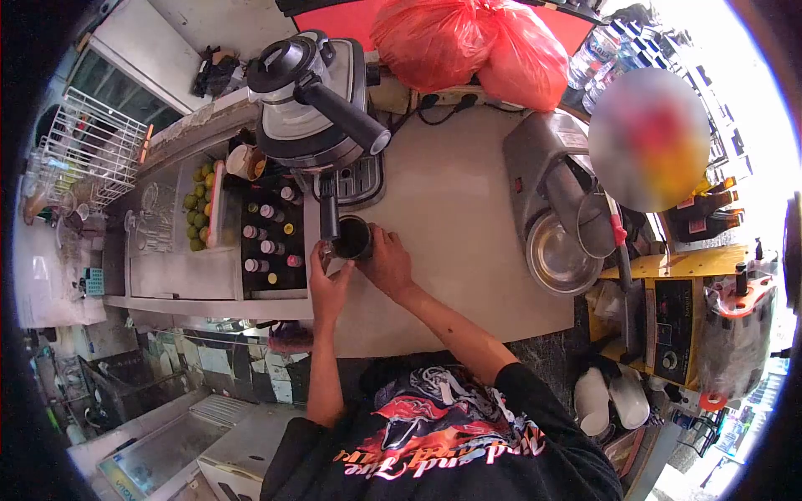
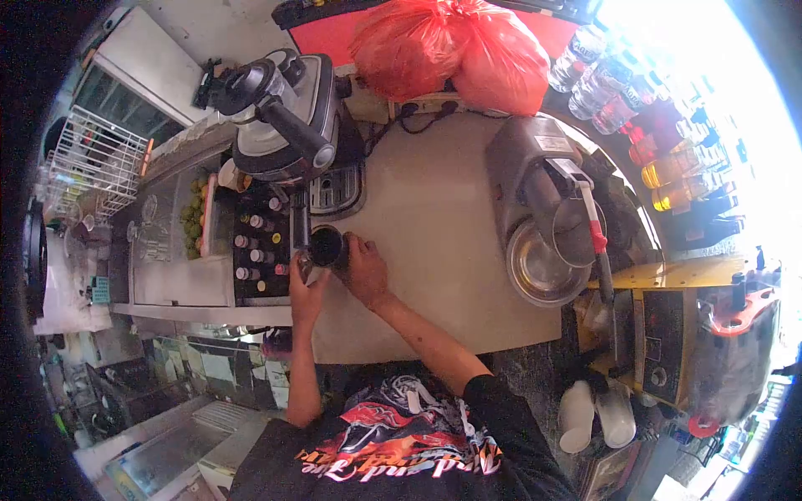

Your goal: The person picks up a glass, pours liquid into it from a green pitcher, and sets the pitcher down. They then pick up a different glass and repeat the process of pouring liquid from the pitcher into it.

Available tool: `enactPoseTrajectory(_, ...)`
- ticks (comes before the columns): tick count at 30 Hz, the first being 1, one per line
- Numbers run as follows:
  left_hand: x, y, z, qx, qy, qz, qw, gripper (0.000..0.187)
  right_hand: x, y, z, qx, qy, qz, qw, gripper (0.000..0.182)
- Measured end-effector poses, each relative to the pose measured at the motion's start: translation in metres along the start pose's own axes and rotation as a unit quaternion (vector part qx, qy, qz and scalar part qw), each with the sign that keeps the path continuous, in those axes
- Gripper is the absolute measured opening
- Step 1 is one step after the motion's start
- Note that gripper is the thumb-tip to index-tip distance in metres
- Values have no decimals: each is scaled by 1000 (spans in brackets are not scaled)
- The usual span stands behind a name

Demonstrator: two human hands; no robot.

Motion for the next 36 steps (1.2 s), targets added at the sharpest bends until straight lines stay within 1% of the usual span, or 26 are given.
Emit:
enactPoseTrajectory(1, -6, 1, -6, 14, 11, -33, 999, 81, -1, 0, -1, -4, 6, -2, 1000, 75)
enactPoseTrajectory(2, -12, 2, -11, 14, 12, -33, 999, 81, -1, 1, -2, -3, 6, -2, 1000, 75)
enactPoseTrajectory(4, -20, 4, -20, 3, 26, -25, 999, 95, -4, 3, -3, 1, 11, -36, 999, 76)
enactPoseTrajectory(8, -26, -14, -22, 32, 25, -66, 997, 102, -9, 10, -3, 13, 6, -53, 998, 79)
enactPoseTrajectory(10, -24, -8, -23, 37, 10, -81, 996, 104, -7, 9, -2, 6, -16, -47, 999, 81)
enactPoseTrajectory(14, -26, -7, -23, 30, 7, -57, 998, 106, -4, 7, -3, 0, -23, -53, 998, 83)
enactPoseTrajectory(16, -26, -9, -22, 35, 16, -36, 999, 109, -1, 6, -3, 8, -12, -39, 999, 72)
enactPoseTrajectory(17, -27, -9, -22, 35, 15, -37, 999, 109, 1, 5, -3, 7, -11, -40, 999, 72)
enactPoseTrajectory(19, -27, -10, -22, 27, 17, -37, 999, 110, 4, 2, -3, -5, -36, -34, 999, 73)
enactPoseTrajectory(22, -27, -14, -22, 25, 22, -18, 999, 111, 1, 4, -2, -14, -38, -51, 998, 74)
enactPoseTrajectory(26, -28, -12, -24, 15, 13, -29, 999, 112, 5, 6, -3, -9, -40, -28, 999, 76)
enactPoseTrajectory(28, -28, -11, -25, 15, 13, -12, 1000, 111, 7, 10, -4, 4, -63, -20, 998, 82)
enactPoseTrajectory(29, -28, -11, -25, 14, 13, -13, 1000, 111, 7, 11, -5, 5, -61, -21, 998, 82)
enactPoseTrajectory(32, -30, -11, -28, 8, 11, -20, 1000, 109, 8, 15, -10, 2, -74, -9, 997, 81)
enactPoseTrajectory(35, -29, -16, -30, 24, 8, -37, 999, 106, 13, 21, -18, -11, -74, 8, 997, 81)
enactPoseTrajectory(36, -30, -18, -33, 27, 11, -54, 998, 99, 20, 22, -22, -31, -88, 13, 996, 81)
Point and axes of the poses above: each hand's wrist, its own z-axis towards the middle knuckle, its own x-axis out of the back of the hand, y = z × x, the point moved 3 cm from there along z, towards the middle knuckle, and after that the axes turned 4 degrees about x, right-handed, at the moved point
